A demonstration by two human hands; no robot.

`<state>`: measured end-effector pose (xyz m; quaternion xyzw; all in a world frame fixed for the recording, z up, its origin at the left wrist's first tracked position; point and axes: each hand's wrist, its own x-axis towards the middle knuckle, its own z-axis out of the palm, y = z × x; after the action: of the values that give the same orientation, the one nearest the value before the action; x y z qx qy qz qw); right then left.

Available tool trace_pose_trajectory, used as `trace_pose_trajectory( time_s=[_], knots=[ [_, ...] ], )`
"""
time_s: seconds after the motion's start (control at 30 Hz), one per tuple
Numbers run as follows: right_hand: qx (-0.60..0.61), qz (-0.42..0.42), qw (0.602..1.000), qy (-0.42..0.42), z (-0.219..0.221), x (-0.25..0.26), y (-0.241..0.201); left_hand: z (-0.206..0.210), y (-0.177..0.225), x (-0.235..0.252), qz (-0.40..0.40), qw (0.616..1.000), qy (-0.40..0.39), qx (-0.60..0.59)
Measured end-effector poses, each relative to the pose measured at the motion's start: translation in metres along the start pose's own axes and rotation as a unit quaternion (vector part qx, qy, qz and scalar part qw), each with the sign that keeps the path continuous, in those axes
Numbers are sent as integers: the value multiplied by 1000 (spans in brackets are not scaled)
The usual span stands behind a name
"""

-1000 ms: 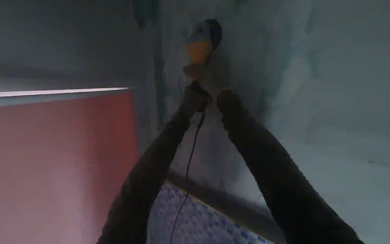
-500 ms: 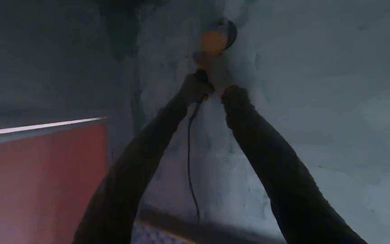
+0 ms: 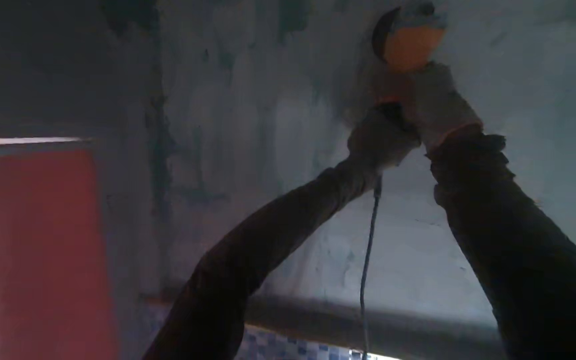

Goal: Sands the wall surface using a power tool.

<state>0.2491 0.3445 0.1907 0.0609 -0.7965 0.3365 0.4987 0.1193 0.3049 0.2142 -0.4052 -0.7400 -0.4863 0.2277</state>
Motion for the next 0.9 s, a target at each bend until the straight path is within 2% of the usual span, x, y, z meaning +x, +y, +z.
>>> trace_pose_trajectory(
  time_s=[0.1, 0.17, 0.27, 0.4, 0.53, 0.67, 0.73, 0.83, 0.9],
  knots=[
    [45, 49, 997, -43, 4, 17, 25, 14, -12, -38, -27, 998, 3, -63],
    [67, 66, 994, -50, 24, 39, 42, 22, -27, -48, -54, 993, 35, -95],
    [26, 73, 996, -53, 68, 70, 30, 21, -49, -60, -98, 987, 96, -78],
    [-80, 49, 993, -68, 117, 32, 20, 18, -90, -93, -87, 982, 166, -10],
    [-69, 55, 991, -103, 146, 5, 25, 14, -126, -110, -51, 973, 226, -12],
    [-83, 39, 993, -76, 147, 44, 9, -6, -113, -83, 0, 975, 220, 6],
    [-96, 37, 993, -55, 135, 59, -8, -17, -97, -63, 0, 980, 199, -8],
    [-83, 63, 992, -67, 83, 23, -47, -30, -77, -43, -18, 991, 131, -27],
    [-120, 34, 992, -23, 66, 32, -55, -37, -56, -37, -5, 996, 86, -13]
  ],
)
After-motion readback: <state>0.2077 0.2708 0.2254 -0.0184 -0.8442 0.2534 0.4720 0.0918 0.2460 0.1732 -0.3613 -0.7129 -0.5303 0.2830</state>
